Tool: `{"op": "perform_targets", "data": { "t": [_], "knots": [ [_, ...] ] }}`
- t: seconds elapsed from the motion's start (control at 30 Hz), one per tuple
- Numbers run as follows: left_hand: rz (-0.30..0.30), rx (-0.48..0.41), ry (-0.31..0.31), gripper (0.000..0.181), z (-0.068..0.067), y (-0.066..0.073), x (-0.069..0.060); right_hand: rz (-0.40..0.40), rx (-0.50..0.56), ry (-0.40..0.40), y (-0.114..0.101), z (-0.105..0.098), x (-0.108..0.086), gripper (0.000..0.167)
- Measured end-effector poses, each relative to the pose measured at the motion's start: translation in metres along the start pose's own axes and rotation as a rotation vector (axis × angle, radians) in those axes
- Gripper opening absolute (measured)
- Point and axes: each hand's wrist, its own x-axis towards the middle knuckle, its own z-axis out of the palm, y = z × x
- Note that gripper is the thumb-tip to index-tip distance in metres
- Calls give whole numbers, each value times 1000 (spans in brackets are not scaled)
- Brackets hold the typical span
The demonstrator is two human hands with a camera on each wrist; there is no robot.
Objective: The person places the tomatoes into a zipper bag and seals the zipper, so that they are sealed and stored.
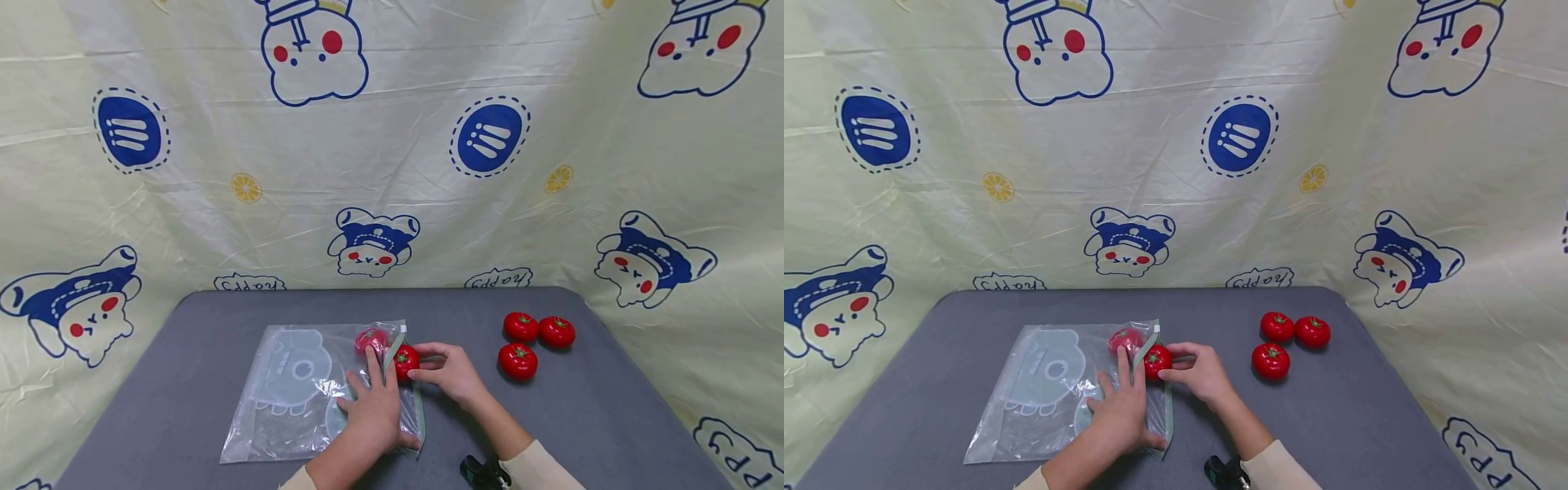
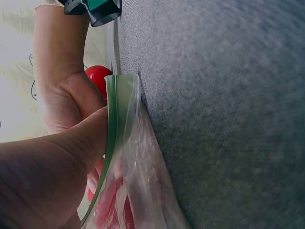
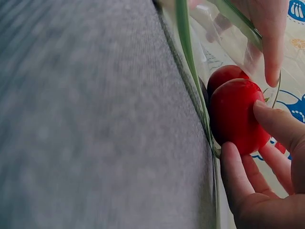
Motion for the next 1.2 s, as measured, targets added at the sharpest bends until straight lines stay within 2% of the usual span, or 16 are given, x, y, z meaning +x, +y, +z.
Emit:
{"op": "perform_targets", "data": {
  "t": [0.3, 0.47, 0.9, 1.07, 1.2],
  "knots": [
    [8, -7, 6, 136, 1, 0, 0, -23, 2, 7, 4, 5, 5, 40],
    [13, 0, 16, 134, 2, -1, 1, -5, 32, 28, 4, 7, 7, 35],
    [29, 4, 6, 135, -1, -1, 0, 5, 62, 32, 1, 14, 9, 32],
    [31, 6, 6, 137, 0, 0, 1, 14, 134, 18, 1, 17, 13, 33],
    [35, 8, 10, 137, 1, 0, 1, 6, 120, 19, 0, 18, 14, 32]
  ]
}}
